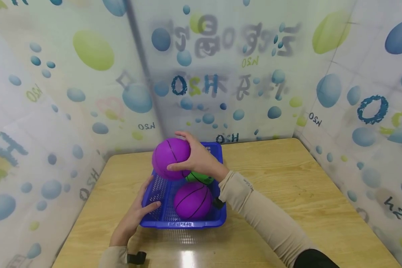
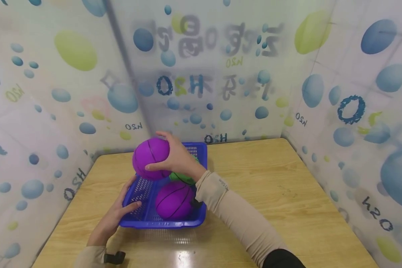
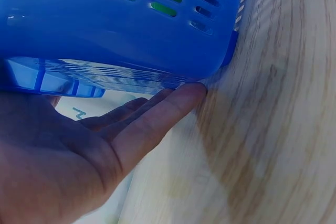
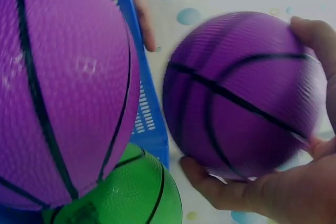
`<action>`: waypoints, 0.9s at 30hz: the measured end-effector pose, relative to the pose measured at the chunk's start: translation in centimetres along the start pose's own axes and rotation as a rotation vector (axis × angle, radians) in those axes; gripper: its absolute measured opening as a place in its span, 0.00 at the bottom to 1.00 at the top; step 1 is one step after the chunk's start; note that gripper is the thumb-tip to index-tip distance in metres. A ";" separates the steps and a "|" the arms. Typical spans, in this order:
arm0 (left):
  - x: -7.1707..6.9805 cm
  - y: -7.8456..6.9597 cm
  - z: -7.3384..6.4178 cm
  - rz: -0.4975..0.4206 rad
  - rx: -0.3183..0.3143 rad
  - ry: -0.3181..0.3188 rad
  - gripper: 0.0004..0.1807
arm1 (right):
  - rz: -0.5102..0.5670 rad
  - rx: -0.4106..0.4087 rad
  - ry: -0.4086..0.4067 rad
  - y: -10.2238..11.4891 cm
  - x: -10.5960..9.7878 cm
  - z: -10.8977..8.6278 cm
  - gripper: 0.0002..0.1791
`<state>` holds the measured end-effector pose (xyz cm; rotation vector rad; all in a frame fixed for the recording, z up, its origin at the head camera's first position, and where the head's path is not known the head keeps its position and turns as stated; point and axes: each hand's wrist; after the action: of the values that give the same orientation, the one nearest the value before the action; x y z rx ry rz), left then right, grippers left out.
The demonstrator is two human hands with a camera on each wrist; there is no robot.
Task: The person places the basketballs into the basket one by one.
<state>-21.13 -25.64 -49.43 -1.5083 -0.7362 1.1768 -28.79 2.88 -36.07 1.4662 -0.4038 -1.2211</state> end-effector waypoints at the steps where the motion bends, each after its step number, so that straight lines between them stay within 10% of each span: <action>1: 0.0 0.0 0.0 -0.004 -0.003 0.001 0.48 | -0.033 0.009 0.000 0.0 -0.1 -0.1 0.58; 27: 0.2 -0.3 -0.2 0.002 -0.055 -0.021 0.51 | -0.124 0.093 -0.028 -0.1 -1.9 -2.2 0.54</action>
<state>-20.83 -25.47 -49.24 -1.5442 -0.7874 1.1838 -27.75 5.52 -35.64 1.5744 -0.3975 -1.3380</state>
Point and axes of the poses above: each hand's wrist, its own z-axis towards the middle knuckle, its own x-axis out of the palm, y = z × x, and after that the axes turned 5 degrees about y, right-handed
